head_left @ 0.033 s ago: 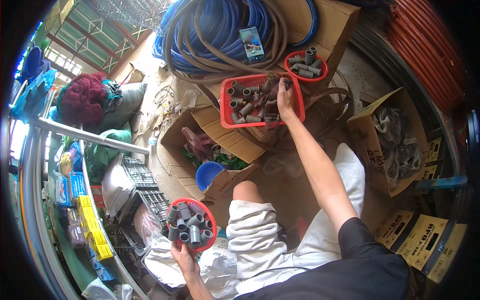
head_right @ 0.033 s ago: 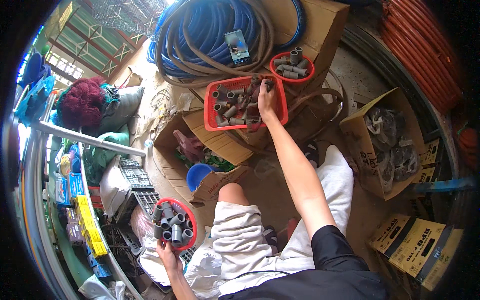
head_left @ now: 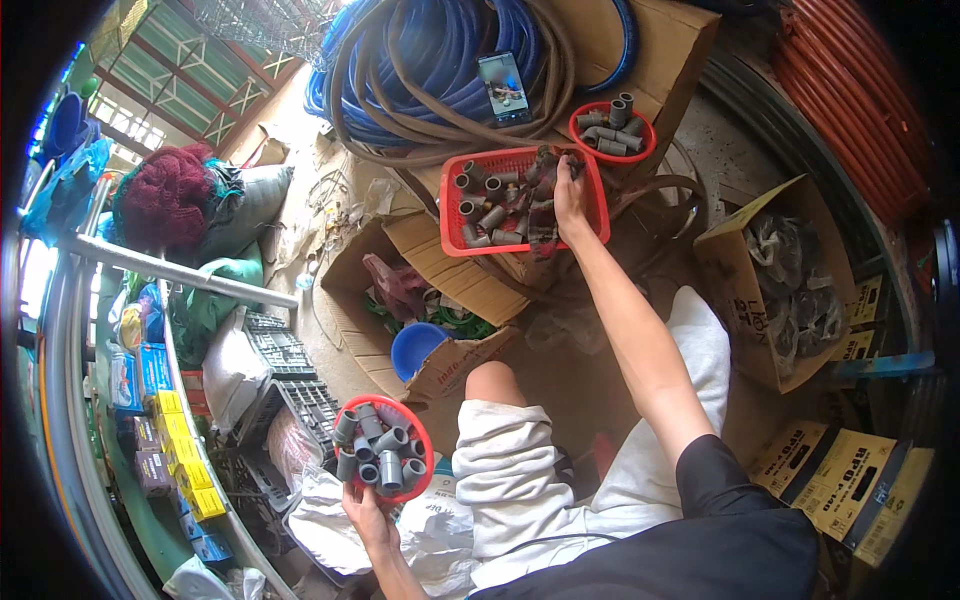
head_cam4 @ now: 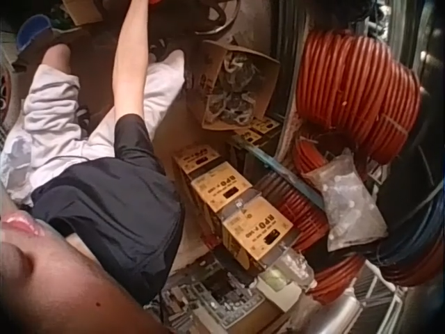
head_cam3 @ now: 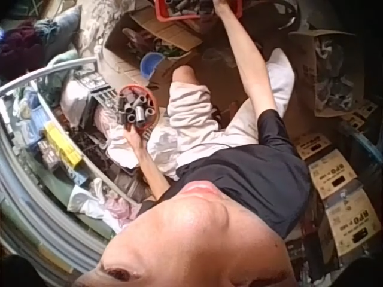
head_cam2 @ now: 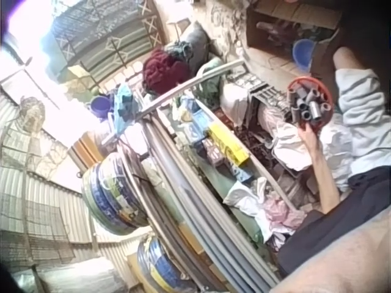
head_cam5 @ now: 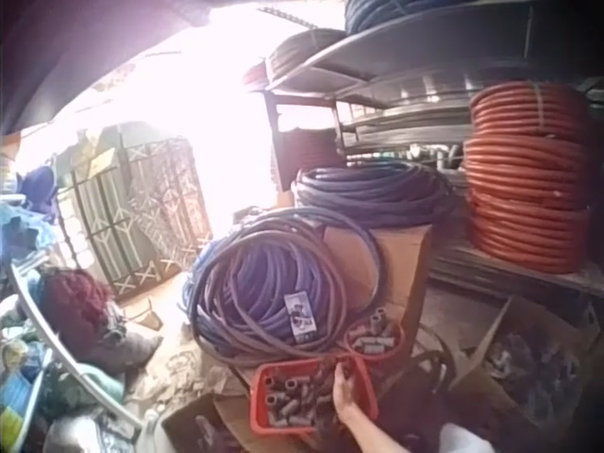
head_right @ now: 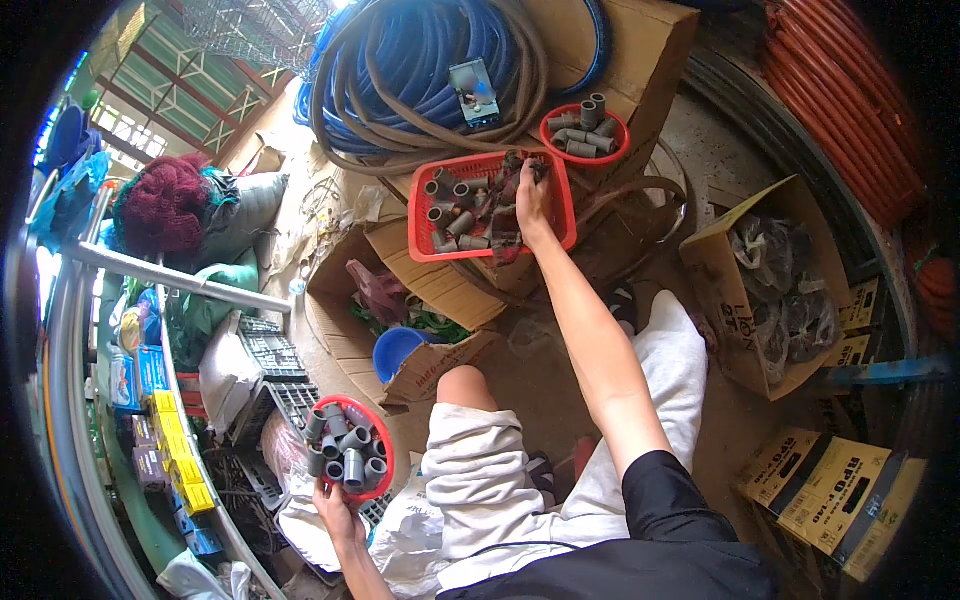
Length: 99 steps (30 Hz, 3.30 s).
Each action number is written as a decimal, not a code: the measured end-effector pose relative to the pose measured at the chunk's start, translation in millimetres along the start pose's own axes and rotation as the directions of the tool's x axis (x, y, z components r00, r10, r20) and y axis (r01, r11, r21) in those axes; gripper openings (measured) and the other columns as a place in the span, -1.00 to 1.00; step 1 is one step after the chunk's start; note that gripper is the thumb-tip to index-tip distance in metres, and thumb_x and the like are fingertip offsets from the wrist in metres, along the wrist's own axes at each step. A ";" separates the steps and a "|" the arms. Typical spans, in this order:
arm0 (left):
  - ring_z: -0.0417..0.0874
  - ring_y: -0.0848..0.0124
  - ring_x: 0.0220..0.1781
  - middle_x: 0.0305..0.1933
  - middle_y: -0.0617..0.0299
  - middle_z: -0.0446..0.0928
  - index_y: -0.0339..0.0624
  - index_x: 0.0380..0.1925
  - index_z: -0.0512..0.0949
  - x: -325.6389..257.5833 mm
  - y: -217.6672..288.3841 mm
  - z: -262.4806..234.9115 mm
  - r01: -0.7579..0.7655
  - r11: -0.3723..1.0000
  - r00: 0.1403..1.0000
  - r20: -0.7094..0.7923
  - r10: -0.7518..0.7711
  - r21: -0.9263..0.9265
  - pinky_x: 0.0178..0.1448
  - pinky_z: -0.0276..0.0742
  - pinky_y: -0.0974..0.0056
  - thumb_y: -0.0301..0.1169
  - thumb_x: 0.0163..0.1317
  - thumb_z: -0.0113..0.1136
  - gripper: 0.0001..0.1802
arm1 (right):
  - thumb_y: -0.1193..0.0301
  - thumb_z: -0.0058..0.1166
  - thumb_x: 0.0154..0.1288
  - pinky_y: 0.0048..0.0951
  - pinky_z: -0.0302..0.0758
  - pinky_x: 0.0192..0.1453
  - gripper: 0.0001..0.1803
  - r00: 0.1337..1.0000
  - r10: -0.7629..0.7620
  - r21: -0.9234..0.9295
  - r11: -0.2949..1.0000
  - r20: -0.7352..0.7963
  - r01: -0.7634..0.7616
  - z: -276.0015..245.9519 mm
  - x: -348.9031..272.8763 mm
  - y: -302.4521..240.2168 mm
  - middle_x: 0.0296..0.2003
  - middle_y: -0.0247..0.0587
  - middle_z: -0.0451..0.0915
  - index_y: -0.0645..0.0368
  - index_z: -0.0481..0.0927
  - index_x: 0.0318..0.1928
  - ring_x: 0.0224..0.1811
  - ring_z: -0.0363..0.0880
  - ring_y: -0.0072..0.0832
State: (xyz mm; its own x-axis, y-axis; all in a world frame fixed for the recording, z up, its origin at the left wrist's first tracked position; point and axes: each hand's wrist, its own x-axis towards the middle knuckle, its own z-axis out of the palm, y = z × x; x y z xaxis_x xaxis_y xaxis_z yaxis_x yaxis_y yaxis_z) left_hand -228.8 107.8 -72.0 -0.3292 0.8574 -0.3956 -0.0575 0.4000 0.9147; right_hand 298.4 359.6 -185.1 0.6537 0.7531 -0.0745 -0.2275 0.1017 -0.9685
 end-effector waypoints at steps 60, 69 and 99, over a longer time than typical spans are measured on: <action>0.74 0.41 -0.17 0.00 0.16 0.60 -0.30 0.26 0.39 -30.0 25.3 63.1 -0.036 0.998 0.969 0.245 0.021 0.058 -0.30 0.82 0.27 -0.65 0.36 -0.02 -0.55 | -0.11 -0.13 0.53 -0.31 0.36 0.36 -0.27 0.953 0.269 -0.047 0.963 0.141 -0.265 6.6 -116.3 -86.4 0.22 -0.03 0.56 0.33 0.46 0.30 0.27 0.51 -0.33; 0.67 0.40 -0.03 0.05 0.15 0.61 -0.28 0.22 0.45 17.2 41.5 240.8 -0.110 0.993 0.824 0.555 0.117 -0.045 -0.06 0.74 0.27 -0.59 0.44 0.03 -0.63 | 0.04 -0.14 0.60 -0.38 0.57 0.11 -0.48 0.841 0.538 0.321 0.808 -0.058 -0.494 -159.5 -196.1 -37.5 0.07 -0.23 0.66 0.24 0.58 0.17 0.06 0.65 -0.48; 0.73 0.34 -0.23 -0.04 0.06 0.64 -0.38 0.12 0.47 88.4 40.7 424.6 -0.122 0.951 0.681 0.721 -0.127 0.283 -0.21 0.81 0.29 -0.45 0.41 0.02 -0.66 | -0.15 -0.14 0.54 -0.38 0.46 -0.09 -0.37 0.910 0.413 -0.371 0.849 0.024 -0.376 -145.9 -161.1 10.6 -0.29 -0.34 0.61 0.24 0.60 -0.12 -0.23 0.48 -0.58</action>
State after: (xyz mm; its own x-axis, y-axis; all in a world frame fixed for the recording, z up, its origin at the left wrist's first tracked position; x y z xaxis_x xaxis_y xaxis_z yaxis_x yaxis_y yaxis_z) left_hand 139.9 337.4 -104.7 0.4628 0.7667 -0.4450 0.2523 0.3673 0.8952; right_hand 296.0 144.4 -218.1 0.4840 0.7431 -0.4620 -0.1712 -0.4374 -0.8828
